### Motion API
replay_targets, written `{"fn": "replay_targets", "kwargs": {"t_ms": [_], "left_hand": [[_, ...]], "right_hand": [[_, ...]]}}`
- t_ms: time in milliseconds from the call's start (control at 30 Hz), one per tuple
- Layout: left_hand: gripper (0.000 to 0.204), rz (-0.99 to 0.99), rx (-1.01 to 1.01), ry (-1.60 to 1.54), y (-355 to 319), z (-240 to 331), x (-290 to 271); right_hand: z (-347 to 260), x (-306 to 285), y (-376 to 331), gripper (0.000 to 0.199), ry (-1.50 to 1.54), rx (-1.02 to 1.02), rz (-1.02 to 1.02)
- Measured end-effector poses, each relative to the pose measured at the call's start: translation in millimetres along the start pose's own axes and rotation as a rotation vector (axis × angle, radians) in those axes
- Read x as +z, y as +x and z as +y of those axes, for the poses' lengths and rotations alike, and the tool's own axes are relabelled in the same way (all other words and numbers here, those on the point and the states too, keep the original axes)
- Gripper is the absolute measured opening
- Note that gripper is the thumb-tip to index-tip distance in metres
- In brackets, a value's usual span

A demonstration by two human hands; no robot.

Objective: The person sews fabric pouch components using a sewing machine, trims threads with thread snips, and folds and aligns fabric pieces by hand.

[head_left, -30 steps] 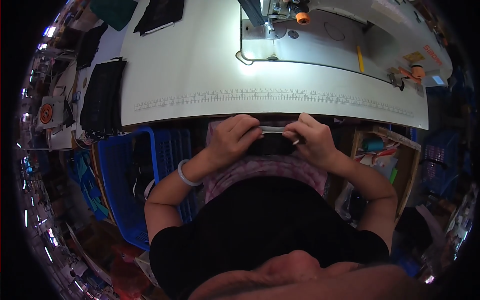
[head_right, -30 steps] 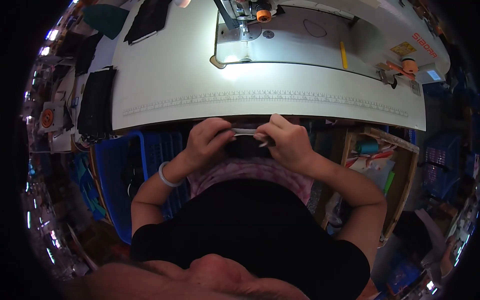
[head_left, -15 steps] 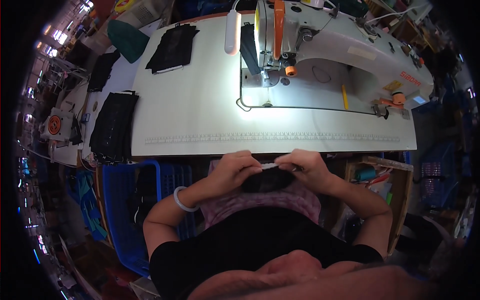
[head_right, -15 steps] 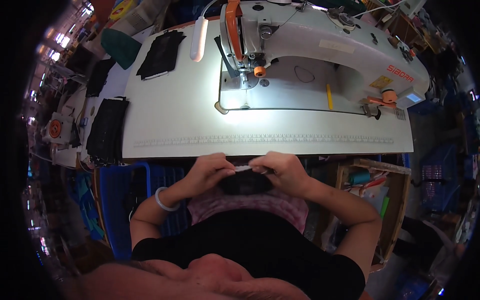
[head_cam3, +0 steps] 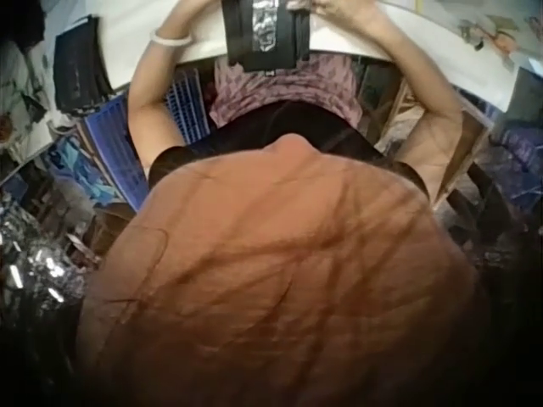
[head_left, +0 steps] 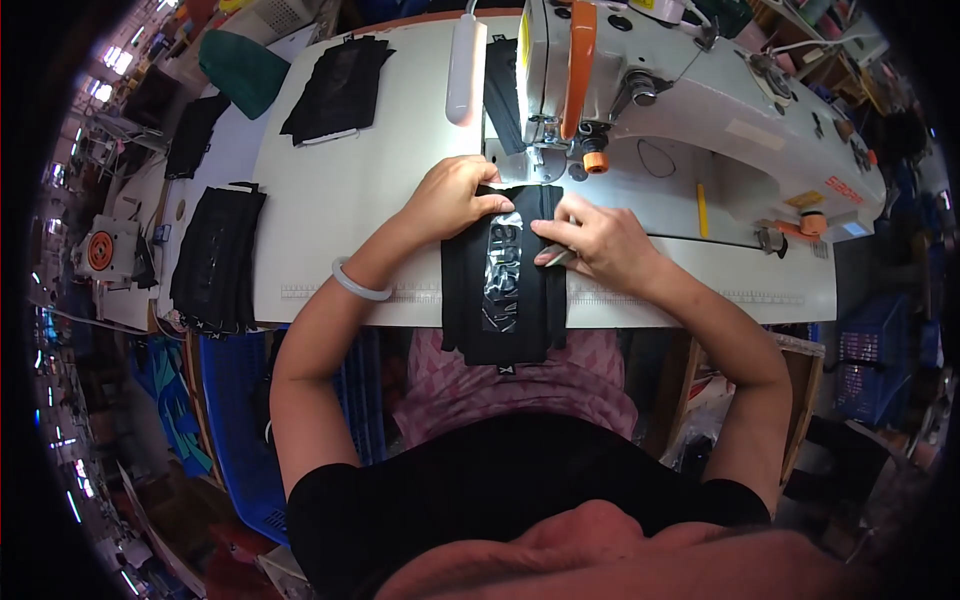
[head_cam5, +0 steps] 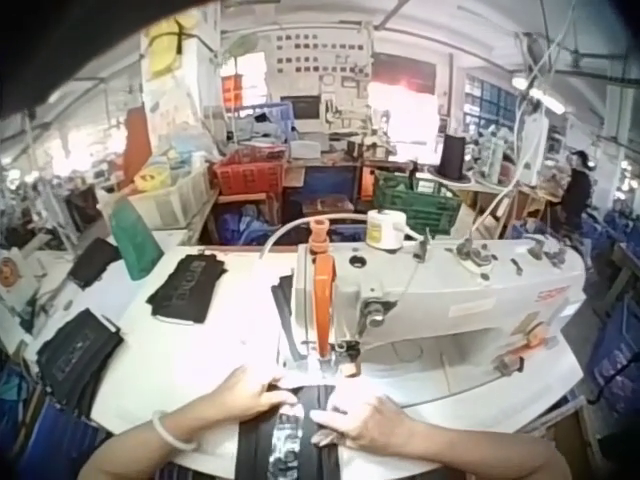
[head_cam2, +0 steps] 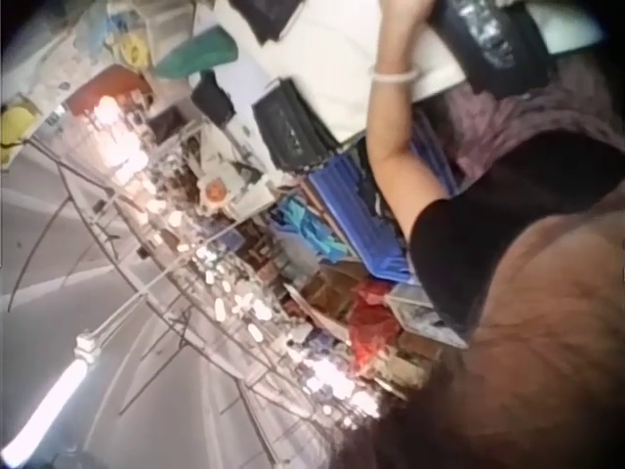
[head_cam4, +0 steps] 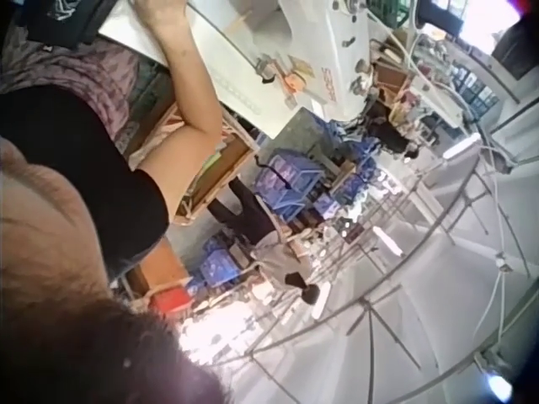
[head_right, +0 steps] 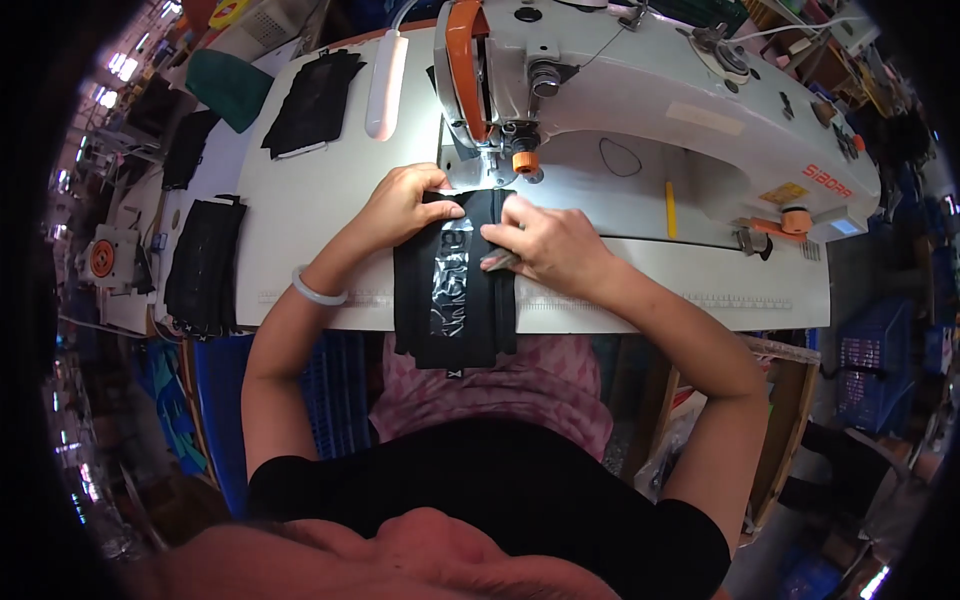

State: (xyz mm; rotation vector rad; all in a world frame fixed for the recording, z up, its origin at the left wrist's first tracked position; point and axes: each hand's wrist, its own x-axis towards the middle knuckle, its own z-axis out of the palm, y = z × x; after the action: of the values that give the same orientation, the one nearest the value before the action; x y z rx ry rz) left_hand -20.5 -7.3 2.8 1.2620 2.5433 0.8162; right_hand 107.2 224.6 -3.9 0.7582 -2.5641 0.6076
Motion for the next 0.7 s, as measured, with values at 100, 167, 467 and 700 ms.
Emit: {"fn": "replay_targets", "kwargs": {"t_ms": [100, 167, 467, 700], "left_hand": [[0.034, 0.122, 0.107, 0.123, -1, 10, 4], [0.035, 0.401, 0.275, 0.273, -14, 31, 4], [0.045, 0.157, 0.368, -0.054, -28, 24, 38], [0.047, 0.165, 0.376, 0.052, -8, 17, 28]], "right_hand": [[2, 3, -11, 0.041, 0.016, -0.029, -0.109], [-2, -2, -8, 0.037, -0.002, -0.029, -0.114], [28, -6, 3, 0.033, -0.06, -0.054, -0.099], [39, -9, 12, 0.043, -0.183, -0.036, -0.175]]}}
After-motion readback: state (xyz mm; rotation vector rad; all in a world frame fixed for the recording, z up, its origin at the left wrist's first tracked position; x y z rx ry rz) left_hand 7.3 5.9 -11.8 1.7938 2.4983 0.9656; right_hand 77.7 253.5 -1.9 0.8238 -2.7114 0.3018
